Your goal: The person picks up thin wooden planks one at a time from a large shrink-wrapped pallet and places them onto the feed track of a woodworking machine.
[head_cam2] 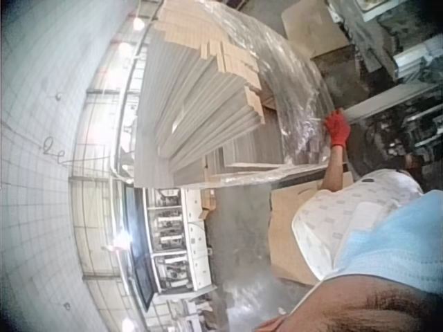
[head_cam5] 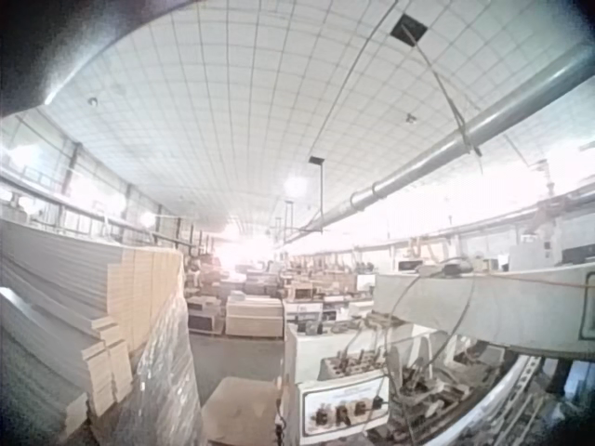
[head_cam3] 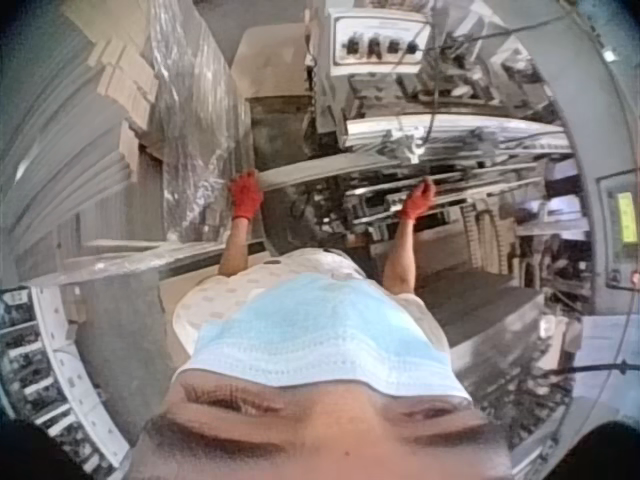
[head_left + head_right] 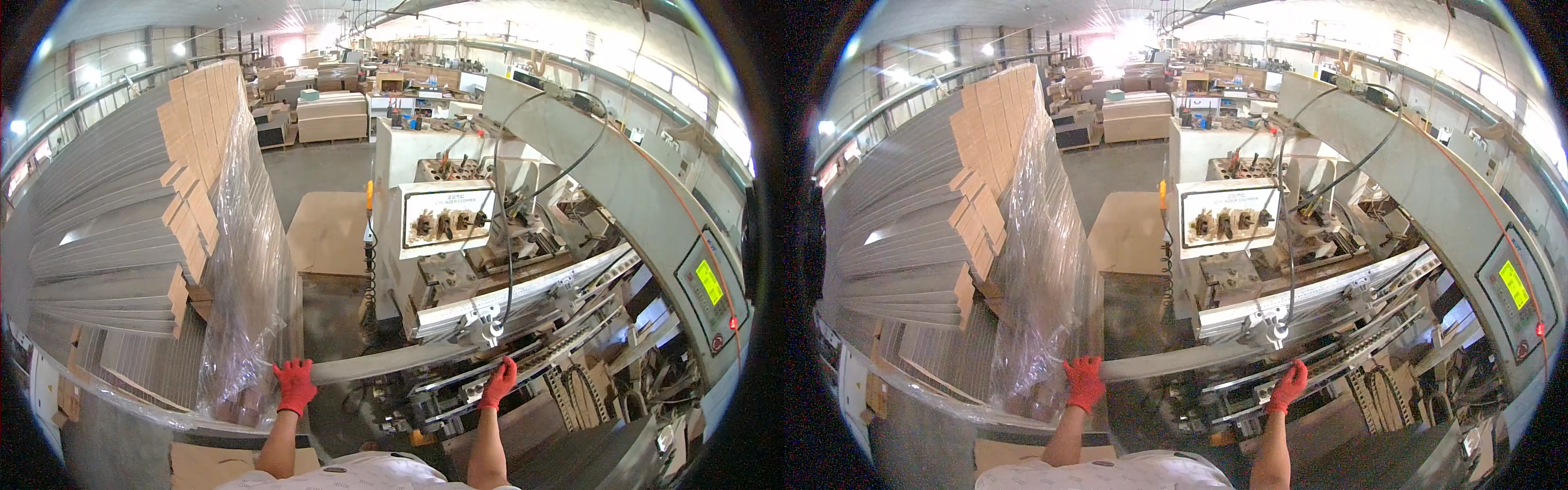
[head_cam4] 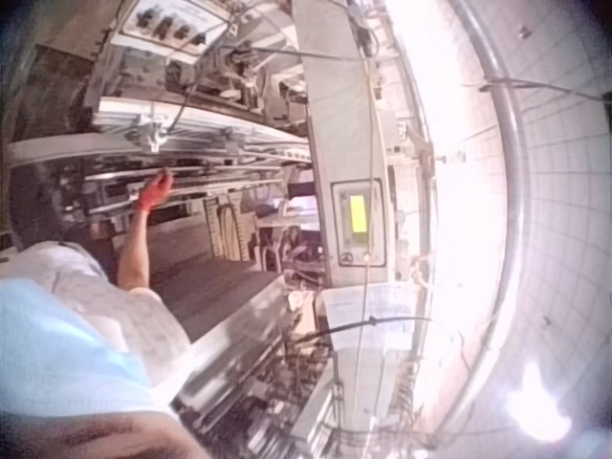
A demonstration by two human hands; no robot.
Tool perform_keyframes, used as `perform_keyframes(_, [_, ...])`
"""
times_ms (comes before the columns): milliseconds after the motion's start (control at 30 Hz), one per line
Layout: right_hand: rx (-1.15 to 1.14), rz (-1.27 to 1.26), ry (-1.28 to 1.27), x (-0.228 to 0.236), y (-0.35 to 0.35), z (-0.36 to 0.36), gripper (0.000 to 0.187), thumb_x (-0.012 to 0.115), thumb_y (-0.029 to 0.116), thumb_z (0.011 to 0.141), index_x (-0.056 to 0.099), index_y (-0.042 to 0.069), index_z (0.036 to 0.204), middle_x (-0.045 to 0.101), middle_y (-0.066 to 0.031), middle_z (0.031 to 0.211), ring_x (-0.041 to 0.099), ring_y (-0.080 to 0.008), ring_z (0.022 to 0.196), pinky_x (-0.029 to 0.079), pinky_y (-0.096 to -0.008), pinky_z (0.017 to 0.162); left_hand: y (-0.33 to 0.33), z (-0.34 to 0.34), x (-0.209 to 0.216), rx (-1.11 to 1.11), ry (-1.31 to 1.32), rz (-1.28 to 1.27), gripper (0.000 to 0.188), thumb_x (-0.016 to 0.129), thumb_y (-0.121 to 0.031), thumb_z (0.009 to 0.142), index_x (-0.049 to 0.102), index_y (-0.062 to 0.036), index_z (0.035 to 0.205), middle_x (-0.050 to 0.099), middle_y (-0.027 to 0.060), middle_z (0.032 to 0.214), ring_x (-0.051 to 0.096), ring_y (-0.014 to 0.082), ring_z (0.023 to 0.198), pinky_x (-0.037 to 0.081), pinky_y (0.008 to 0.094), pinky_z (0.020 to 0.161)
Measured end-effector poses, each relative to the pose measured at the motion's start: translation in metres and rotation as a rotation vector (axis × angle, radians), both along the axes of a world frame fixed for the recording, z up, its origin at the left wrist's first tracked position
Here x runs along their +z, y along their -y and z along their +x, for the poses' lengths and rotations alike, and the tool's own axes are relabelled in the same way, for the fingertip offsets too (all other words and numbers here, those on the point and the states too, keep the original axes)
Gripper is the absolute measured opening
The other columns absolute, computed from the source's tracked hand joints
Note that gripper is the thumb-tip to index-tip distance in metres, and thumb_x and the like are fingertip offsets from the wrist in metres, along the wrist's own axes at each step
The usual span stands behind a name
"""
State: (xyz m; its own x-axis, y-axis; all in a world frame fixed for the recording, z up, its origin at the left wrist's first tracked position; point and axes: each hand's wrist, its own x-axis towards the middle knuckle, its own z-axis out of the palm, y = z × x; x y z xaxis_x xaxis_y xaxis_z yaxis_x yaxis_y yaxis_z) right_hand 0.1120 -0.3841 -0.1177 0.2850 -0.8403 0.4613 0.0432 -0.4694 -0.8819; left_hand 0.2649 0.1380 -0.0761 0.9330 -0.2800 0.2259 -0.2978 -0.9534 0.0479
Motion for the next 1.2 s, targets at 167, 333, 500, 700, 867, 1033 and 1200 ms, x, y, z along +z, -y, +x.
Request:
perform_keyframes(167, [0.065, 0.055, 0.008, 0.01, -0.008, -0.003, 0.025, 0.052, 0.01, 0.109, 0.063, -0.001, 0.129, 0.067, -0.0093, 0.123, 0.062, -0.0207, 0.113, 0.049, -0.0344, 0.102, 0.009, -0.008, 0.014, -0.031, 0.092, -0.008, 0.064, 0.086, -0.026, 0.068, 0.063, -0.0185, 0.127, 0.062, 0.0093, 0.119, 0.057, 0.0332, 0.121, 0.022, 0.0713, 0.12])
perform_keyframes(333, [0.117, 0.116, 0.042, 0.012, -0.009, -0.001, 0.026, 0.051, 0.012, 0.11, 0.063, -0.001, 0.13, 0.066, -0.01, 0.124, 0.061, -0.0218, 0.113, 0.049, -0.0356, 0.102, 0.032, -0.012, 0.023, -0.158, 0.115, -0.066, 0.065, 0.084, -0.024, 0.07, 0.062, -0.0165, 0.13, 0.062, 0.0107, 0.118, 0.058, 0.0338, 0.119, 0.029, 0.0674, 0.115])
perform_keyframes(500, [0.17, 0.156, 0.047, 0.012, -0.014, -0.004, 0.024, 0.052, 0.015, 0.111, 0.066, 0.0, 0.122, 0.068, -0.0061, 0.111, 0.061, -0.0165, 0.095, 0.051, -0.031, 0.089, 0.058, -0.008, 0.015, -0.202, 0.084, -0.073, 0.065, 0.081, -0.025, 0.071, 0.061, -0.0157, 0.132, 0.063, 0.0112, 0.118, 0.059, 0.0346, 0.115, 0.034, 0.0638, 0.111])
perform_keyframes(700, [0.223, 0.283, 0.051, 0.019, -0.065, -0.019, 0.027, 0.053, 0.017, 0.111, 0.065, 0.003, 0.131, 0.067, -0.0051, 0.124, 0.06, -0.0171, 0.115, 0.049, -0.0323, 0.102, 0.064, 0.002, 0.001, -0.164, 0.059, 0.008, 0.06, 0.075, -0.02, 0.074, 0.061, -0.0154, 0.133, 0.064, 0.0116, 0.119, 0.059, 0.0351, 0.115, 0.035, 0.0578, 0.111])
perform_keyframes(867, [0.413, 0.498, 0.092, 0.024, -0.131, -0.037, 0.026, 0.057, 0.02, 0.108, 0.065, 0.005, 0.128, 0.067, -0.005, 0.116, 0.063, -0.0206, 0.107, 0.052, -0.0352, 0.095, 0.057, 0.008, 0.0, -0.232, 0.044, -0.044, 0.058, 0.072, -0.015, 0.077, 0.061, -0.0163, 0.134, 0.066, 0.0112, 0.121, 0.061, 0.035, 0.118, 0.037, 0.0538, 0.11])
perform_keyframes(1033, [0.57, 0.707, -0.002, 0.024, -0.181, -0.042, 0.02, 0.056, 0.021, 0.111, 0.062, 0.008, 0.125, 0.067, -0.0018, 0.103, 0.064, -0.013, 0.086, 0.054, -0.0321, 0.077, 0.052, 0.024, -0.002, -0.299, -0.068, -0.115, 0.058, 0.069, -0.012, 0.077, 0.062, -0.0128, 0.135, 0.068, 0.0156, 0.126, 0.061, 0.0373, 0.122, 0.041, 0.0566, 0.107])
perform_keyframes(1200, [0.692, 0.822, -0.068, 0.018, -0.209, -0.065, 0.029, 0.062, 0.026, 0.109, 0.062, 0.004, 0.127, 0.068, -0.0034, 0.114, 0.062, -0.0146, 0.11, 0.05, -0.0302, 0.098, 0.037, 0.015, -0.017, -0.401, -0.12, -0.202, 0.059, 0.069, -0.01, 0.074, 0.063, -0.0089, 0.133, 0.069, 0.0194, 0.124, 0.063, 0.0434, 0.116, 0.046, 0.0555, 0.102])
